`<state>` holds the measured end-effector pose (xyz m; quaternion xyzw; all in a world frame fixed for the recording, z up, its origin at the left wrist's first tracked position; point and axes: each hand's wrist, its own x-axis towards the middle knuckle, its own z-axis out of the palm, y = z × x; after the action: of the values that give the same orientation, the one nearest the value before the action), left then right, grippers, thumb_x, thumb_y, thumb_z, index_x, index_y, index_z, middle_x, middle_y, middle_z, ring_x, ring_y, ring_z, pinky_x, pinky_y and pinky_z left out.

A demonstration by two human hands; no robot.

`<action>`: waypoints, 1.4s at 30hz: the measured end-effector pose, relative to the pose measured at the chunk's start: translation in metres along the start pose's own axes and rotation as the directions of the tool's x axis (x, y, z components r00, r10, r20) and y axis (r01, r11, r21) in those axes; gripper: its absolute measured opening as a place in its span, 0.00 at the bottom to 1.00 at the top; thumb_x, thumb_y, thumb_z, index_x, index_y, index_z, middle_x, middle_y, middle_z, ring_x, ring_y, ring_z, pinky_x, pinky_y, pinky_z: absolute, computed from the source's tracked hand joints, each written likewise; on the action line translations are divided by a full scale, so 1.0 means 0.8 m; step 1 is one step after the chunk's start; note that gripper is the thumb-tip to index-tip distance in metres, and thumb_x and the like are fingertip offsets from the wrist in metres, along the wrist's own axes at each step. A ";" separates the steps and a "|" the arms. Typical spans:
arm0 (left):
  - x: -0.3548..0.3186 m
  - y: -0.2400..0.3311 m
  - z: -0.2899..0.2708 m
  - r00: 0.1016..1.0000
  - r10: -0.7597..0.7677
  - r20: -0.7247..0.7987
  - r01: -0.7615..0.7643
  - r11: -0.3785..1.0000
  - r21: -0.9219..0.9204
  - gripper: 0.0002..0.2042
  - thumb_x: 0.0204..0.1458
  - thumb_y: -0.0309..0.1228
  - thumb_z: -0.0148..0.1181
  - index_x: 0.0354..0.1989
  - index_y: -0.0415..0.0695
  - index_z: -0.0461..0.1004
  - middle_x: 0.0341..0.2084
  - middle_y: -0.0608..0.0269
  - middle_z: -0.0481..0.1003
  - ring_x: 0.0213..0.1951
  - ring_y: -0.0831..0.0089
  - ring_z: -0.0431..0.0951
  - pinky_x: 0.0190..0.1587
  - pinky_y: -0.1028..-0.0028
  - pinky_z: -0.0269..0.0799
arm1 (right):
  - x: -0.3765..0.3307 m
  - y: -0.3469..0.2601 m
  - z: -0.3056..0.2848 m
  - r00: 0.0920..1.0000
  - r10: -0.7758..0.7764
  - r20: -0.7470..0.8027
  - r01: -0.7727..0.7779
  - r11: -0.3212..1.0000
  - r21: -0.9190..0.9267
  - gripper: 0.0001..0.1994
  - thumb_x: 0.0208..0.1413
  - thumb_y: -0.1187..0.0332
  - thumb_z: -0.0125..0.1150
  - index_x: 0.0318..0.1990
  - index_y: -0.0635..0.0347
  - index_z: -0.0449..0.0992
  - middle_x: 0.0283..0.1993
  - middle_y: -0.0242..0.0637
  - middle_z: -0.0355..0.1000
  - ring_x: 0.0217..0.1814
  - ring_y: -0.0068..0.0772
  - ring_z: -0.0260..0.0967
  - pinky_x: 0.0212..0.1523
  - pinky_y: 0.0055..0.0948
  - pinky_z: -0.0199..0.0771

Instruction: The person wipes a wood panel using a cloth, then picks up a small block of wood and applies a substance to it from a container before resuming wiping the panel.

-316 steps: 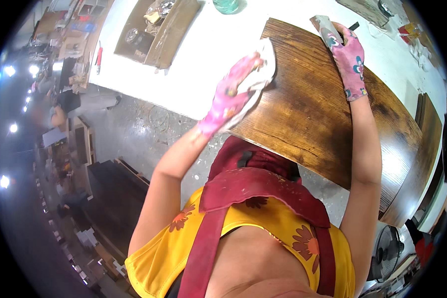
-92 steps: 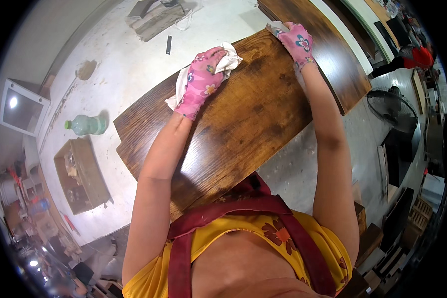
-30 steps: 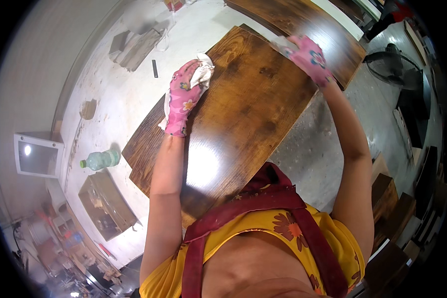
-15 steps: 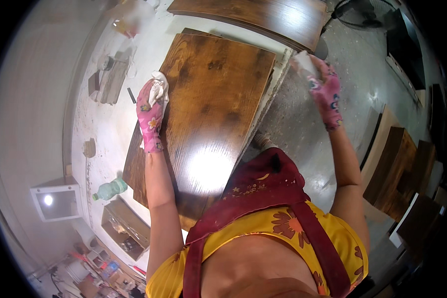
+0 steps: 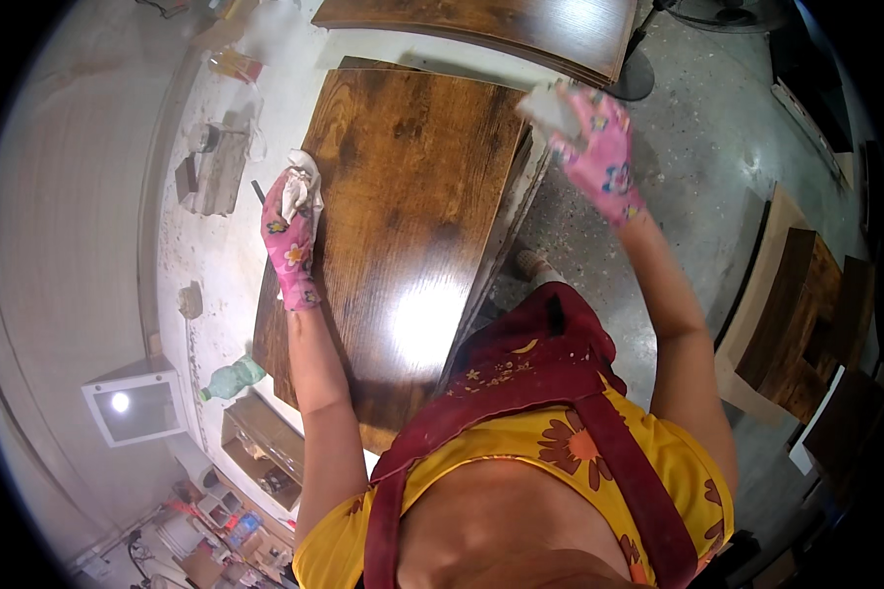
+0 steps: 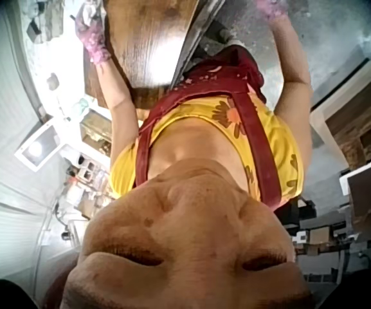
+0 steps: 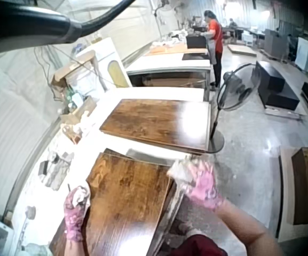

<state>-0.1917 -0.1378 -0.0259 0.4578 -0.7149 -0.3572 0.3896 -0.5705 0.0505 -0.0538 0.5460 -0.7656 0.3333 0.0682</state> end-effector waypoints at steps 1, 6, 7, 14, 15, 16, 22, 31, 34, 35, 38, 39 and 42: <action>0.000 0.002 0.003 1.000 -0.020 0.003 0.020 1.000 -0.022 0.20 0.50 0.20 0.55 0.54 0.36 0.69 0.50 0.55 0.72 0.51 0.68 0.72 0.55 0.73 0.66 | 0.020 0.011 0.002 0.999 0.044 0.009 -0.044 0.999 -0.007 0.31 0.45 0.58 0.64 0.61 0.43 0.65 0.54 0.46 0.65 0.58 0.50 0.59 0.62 0.43 0.55; 0.000 -0.010 -0.002 1.000 -0.005 -0.015 0.005 1.000 0.031 0.20 0.49 0.20 0.55 0.54 0.36 0.69 0.51 0.55 0.72 0.52 0.68 0.72 0.56 0.74 0.65 | 0.052 0.043 0.009 0.965 0.263 -0.002 -0.260 0.955 0.145 0.27 0.46 0.62 0.63 0.58 0.42 0.69 0.52 0.45 0.69 0.53 0.48 0.65 0.58 0.40 0.63; -0.002 -0.009 -0.002 1.000 -0.022 -0.015 0.022 0.999 0.034 0.21 0.49 0.20 0.55 0.54 0.36 0.69 0.51 0.55 0.72 0.52 0.69 0.71 0.56 0.74 0.65 | 0.045 0.046 0.007 0.991 0.126 -0.038 -0.113 0.963 0.243 0.27 0.45 0.60 0.65 0.57 0.45 0.69 0.51 0.44 0.68 0.52 0.47 0.65 0.55 0.38 0.65; 0.001 0.005 0.000 0.999 -0.047 0.015 0.048 0.999 -0.008 0.21 0.49 0.19 0.55 0.55 0.37 0.68 0.52 0.57 0.71 0.53 0.69 0.71 0.56 0.75 0.64 | -0.003 0.005 -0.013 0.991 0.065 0.116 -0.086 0.978 0.189 0.30 0.45 0.58 0.63 0.59 0.46 0.67 0.52 0.45 0.63 0.56 0.49 0.59 0.57 0.44 0.59; 0.000 0.006 0.000 0.999 -0.045 0.001 0.045 0.998 0.040 0.21 0.50 0.20 0.56 0.55 0.36 0.68 0.51 0.56 0.71 0.52 0.69 0.71 0.55 0.75 0.65 | -0.021 -0.006 -0.022 0.984 -0.005 0.176 -0.040 0.968 0.249 0.30 0.45 0.56 0.63 0.60 0.46 0.67 0.53 0.46 0.61 0.57 0.49 0.58 0.57 0.45 0.58; -0.002 0.007 0.000 1.000 -0.022 -0.011 0.023 0.996 0.092 0.20 0.51 0.22 0.56 0.54 0.36 0.69 0.50 0.57 0.72 0.52 0.70 0.72 0.55 0.75 0.66 | -0.041 -0.016 -0.030 0.969 -0.078 0.234 0.001 0.951 0.310 0.31 0.45 0.55 0.62 0.60 0.46 0.66 0.54 0.46 0.60 0.57 0.50 0.56 0.57 0.46 0.57; -0.006 0.020 0.003 1.000 -0.029 -0.007 0.029 0.997 0.078 0.19 0.54 0.24 0.55 0.55 0.37 0.68 0.50 0.58 0.72 0.51 0.71 0.72 0.54 0.75 0.67 | -0.048 -0.008 -0.032 0.965 -0.171 0.198 0.101 0.941 0.322 0.34 0.43 0.54 0.62 0.61 0.47 0.65 0.52 0.48 0.62 0.55 0.51 0.58 0.59 0.47 0.57; -0.003 0.021 0.006 0.998 -0.042 -0.045 0.048 0.989 0.141 0.20 0.51 0.25 0.59 0.54 0.39 0.70 0.49 0.59 0.73 0.51 0.71 0.72 0.54 0.74 0.67 | -0.010 0.005 -0.016 0.971 -0.192 0.146 0.136 0.936 0.325 0.30 0.44 0.55 0.63 0.59 0.47 0.68 0.51 0.45 0.63 0.52 0.51 0.60 0.56 0.47 0.59; -0.008 0.018 0.004 0.998 -0.017 -0.053 0.023 0.995 0.101 0.20 0.51 0.26 0.60 0.53 0.39 0.70 0.49 0.59 0.73 0.50 0.71 0.73 0.54 0.74 0.67 | -0.075 -0.046 -0.034 0.907 -0.355 0.227 0.277 0.909 0.313 0.31 0.44 0.52 0.63 0.58 0.49 0.68 0.47 0.42 0.64 0.49 0.46 0.61 0.54 0.44 0.59; -0.009 0.016 0.003 0.999 0.005 -0.039 -0.002 0.997 0.083 0.18 0.51 0.26 0.59 0.53 0.39 0.71 0.48 0.60 0.73 0.50 0.71 0.73 0.54 0.74 0.67 | -0.098 -0.062 -0.034 0.883 -0.430 0.188 0.331 0.854 0.401 0.31 0.44 0.51 0.62 0.57 0.49 0.68 0.47 0.41 0.64 0.49 0.45 0.62 0.52 0.44 0.60; -0.004 0.016 0.003 0.998 0.059 -0.003 -0.058 0.991 0.124 0.18 0.51 0.25 0.58 0.52 0.39 0.71 0.47 0.59 0.74 0.49 0.71 0.73 0.53 0.74 0.68 | -0.145 -0.099 -0.039 0.787 -0.550 0.278 0.313 0.745 0.589 0.30 0.46 0.50 0.60 0.57 0.50 0.69 0.46 0.39 0.64 0.48 0.42 0.62 0.50 0.45 0.62; -0.003 0.008 0.000 0.991 0.135 0.004 -0.134 0.979 0.151 0.17 0.51 0.24 0.57 0.51 0.40 0.71 0.46 0.59 0.75 0.48 0.70 0.74 0.52 0.74 0.68 | -0.143 -0.106 -0.044 0.783 -0.560 0.269 0.355 0.759 0.546 0.29 0.47 0.50 0.60 0.56 0.52 0.69 0.45 0.40 0.63 0.48 0.41 0.63 0.49 0.45 0.63; -0.033 0.028 -0.014 0.963 0.247 0.105 -0.267 0.920 0.286 0.19 0.48 0.19 0.56 0.51 0.40 0.71 0.44 0.58 0.76 0.46 0.68 0.75 0.51 0.74 0.69 | -0.118 -0.080 -0.040 0.889 -0.427 0.163 0.322 0.838 0.440 0.29 0.46 0.54 0.62 0.57 0.51 0.69 0.48 0.45 0.63 0.49 0.44 0.63 0.50 0.46 0.63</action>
<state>-0.1828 -0.1076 -0.0075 0.4011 -0.8269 -0.2064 0.3358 -0.4854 0.1321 -0.0456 0.7263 -0.5603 0.3900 -0.0797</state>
